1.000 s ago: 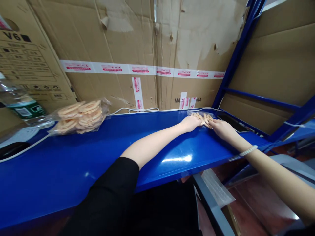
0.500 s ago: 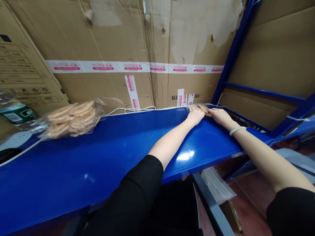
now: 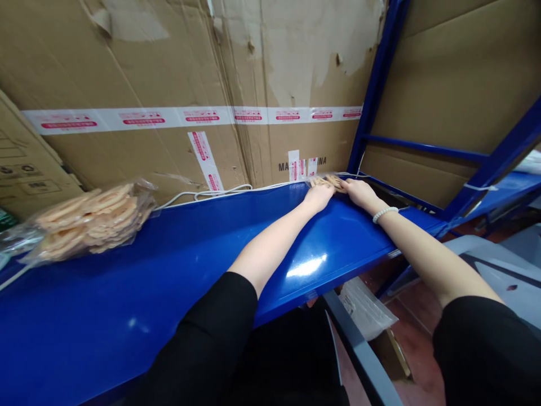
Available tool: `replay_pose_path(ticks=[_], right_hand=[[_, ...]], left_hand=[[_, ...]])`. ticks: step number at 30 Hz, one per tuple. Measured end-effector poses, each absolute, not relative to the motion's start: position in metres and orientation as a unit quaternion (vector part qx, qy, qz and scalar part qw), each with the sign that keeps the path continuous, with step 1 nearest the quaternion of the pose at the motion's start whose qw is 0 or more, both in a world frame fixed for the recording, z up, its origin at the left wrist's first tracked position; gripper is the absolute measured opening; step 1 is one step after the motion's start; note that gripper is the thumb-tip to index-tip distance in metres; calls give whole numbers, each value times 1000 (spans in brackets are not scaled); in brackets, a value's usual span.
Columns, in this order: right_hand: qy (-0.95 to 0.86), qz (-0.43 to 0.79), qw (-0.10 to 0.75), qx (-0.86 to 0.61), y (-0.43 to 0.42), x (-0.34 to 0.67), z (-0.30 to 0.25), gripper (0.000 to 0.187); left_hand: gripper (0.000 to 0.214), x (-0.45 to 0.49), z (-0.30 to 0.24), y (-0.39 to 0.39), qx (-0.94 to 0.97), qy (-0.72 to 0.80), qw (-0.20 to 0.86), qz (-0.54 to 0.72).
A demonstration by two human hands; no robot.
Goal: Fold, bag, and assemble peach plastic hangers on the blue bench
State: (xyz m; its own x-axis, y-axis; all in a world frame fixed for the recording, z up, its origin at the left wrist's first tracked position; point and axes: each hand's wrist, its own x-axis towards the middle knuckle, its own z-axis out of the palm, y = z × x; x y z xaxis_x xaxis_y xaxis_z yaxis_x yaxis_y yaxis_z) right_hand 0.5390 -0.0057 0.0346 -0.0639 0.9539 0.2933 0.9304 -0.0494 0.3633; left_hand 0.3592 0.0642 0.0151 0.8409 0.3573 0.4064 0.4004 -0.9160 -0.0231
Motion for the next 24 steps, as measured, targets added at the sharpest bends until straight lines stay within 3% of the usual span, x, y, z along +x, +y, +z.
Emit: replay_pose_path(ticks=[8, 11, 17, 21, 24], right_hand=[[706, 235, 0, 669, -6, 544, 34, 31], [733, 223, -53, 641, -8, 555, 35, 34], [777, 245, -247, 524, -6, 550, 44, 42], [810, 262, -281, 444, 7, 480, 61, 29], [850, 230, -292, 373, 20, 401, 73, 32]], left_hand=[[48, 333, 29, 34, -957, -231, 61, -166], [58, 300, 36, 19, -966, -192, 91, -145], [56, 171, 51, -7, -968, -146, 159, -128], [58, 66, 64, -6, -948, -210, 151, -188], [55, -9, 74, 2, -906, -304, 145, -257]])
